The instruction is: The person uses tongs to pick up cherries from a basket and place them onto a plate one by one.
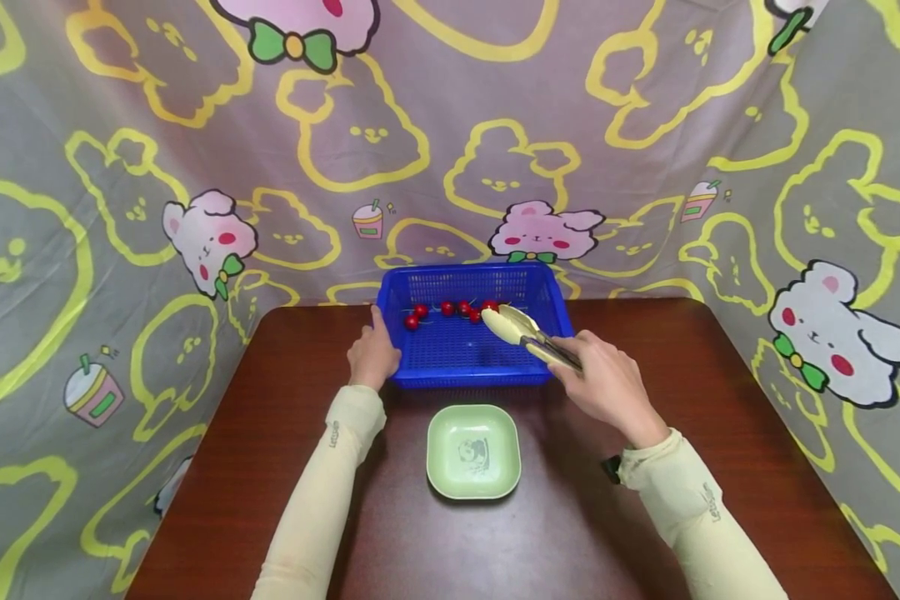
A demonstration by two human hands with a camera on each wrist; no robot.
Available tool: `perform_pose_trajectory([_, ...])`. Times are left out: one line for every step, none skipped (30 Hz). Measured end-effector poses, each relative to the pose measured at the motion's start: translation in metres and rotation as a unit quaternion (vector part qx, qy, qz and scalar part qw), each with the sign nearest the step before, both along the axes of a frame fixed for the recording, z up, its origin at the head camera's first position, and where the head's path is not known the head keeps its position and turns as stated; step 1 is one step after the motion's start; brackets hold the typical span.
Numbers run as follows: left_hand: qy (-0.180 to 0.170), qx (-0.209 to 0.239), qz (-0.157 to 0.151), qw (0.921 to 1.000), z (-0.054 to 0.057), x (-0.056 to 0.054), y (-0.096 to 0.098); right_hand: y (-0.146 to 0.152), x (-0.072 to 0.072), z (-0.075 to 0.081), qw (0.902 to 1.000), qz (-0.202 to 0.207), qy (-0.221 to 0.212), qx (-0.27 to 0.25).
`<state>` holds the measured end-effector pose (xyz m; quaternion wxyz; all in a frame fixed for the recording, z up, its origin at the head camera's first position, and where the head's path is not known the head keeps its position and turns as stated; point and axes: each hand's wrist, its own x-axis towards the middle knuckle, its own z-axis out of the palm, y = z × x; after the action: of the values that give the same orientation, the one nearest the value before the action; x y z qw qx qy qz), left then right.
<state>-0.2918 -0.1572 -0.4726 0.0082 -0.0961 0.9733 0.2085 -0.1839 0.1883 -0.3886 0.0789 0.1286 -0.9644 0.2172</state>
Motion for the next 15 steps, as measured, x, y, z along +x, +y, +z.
perform_pose_trajectory([0.000, 0.001, 0.000, 1.0000, 0.000, 0.000, 0.000, 0.000, 0.003, 0.001, 1.0000, 0.003, 0.005, 0.000])
perform_pose_trajectory([0.000, 0.001, 0.001, 1.0000, -0.001, 0.000, 0.000, 0.000, 0.006, 0.001, 0.9999, 0.006, 0.010, 0.000])
perform_pose_trajectory([-0.001, 0.003, 0.001, 1.0000, -0.001, 0.000, 0.000, 0.000, 0.009, 0.002, 0.9999, 0.009, 0.014, 0.000])
perform_pose_trajectory([-0.002, 0.004, 0.002, 1.0000, -0.001, 0.000, 0.000, 0.001, 0.012, 0.002, 0.9998, 0.012, 0.017, -0.002])
perform_pose_trajectory([-0.002, 0.005, 0.002, 1.0000, -0.001, 0.000, 0.000, 0.001, 0.016, 0.003, 0.9997, 0.015, 0.020, -0.003])
perform_pose_trajectory([-0.003, 0.006, 0.002, 1.0000, -0.002, 0.000, 0.000, 0.001, 0.019, 0.003, 0.9995, 0.019, 0.023, -0.003])
perform_pose_trajectory([-0.002, 0.006, 0.002, 1.0000, -0.002, -0.001, 0.000, 0.001, 0.023, 0.003, 0.9994, 0.022, 0.027, -0.004])
perform_pose_trajectory([-0.002, 0.007, 0.002, 1.0000, -0.002, -0.001, 0.000, 0.000, 0.026, 0.004, 0.9992, 0.026, 0.031, -0.004])
perform_pose_trajectory([-0.001, 0.007, 0.002, 1.0000, -0.002, -0.001, 0.000, 0.000, 0.030, 0.004, 0.9990, 0.030, 0.035, -0.004])
perform_pose_trajectory([0.000, 0.007, 0.002, 1.0000, -0.002, -0.001, 0.000, 0.000, 0.034, 0.004, 0.9986, 0.034, 0.039, -0.003])
perform_pose_trajectory([0.001, 0.007, 0.002, 1.0000, -0.002, -0.001, 0.000, 0.000, 0.038, 0.004, 0.9983, 0.038, 0.043, -0.003])
perform_pose_trajectory([0.002, 0.007, 0.002, 1.0000, -0.002, -0.002, 0.000, -0.001, 0.041, 0.005, 0.9980, 0.041, 0.047, -0.001])
perform_pose_trajectory([0.003, 0.008, 0.002, 1.0000, -0.002, -0.002, 0.000, -0.001, 0.045, 0.005, 0.9976, 0.045, 0.052, 0.000])
perform_pose_trajectory([0.003, 0.008, 0.002, 1.0000, -0.002, -0.002, -0.001, -0.001, 0.048, 0.004, 0.9973, 0.048, 0.056, 0.001])
perform_pose_trajectory([0.004, 0.007, 0.002, 1.0000, -0.002, -0.002, -0.001, -0.002, 0.052, 0.004, 0.9968, 0.052, 0.061, 0.003])
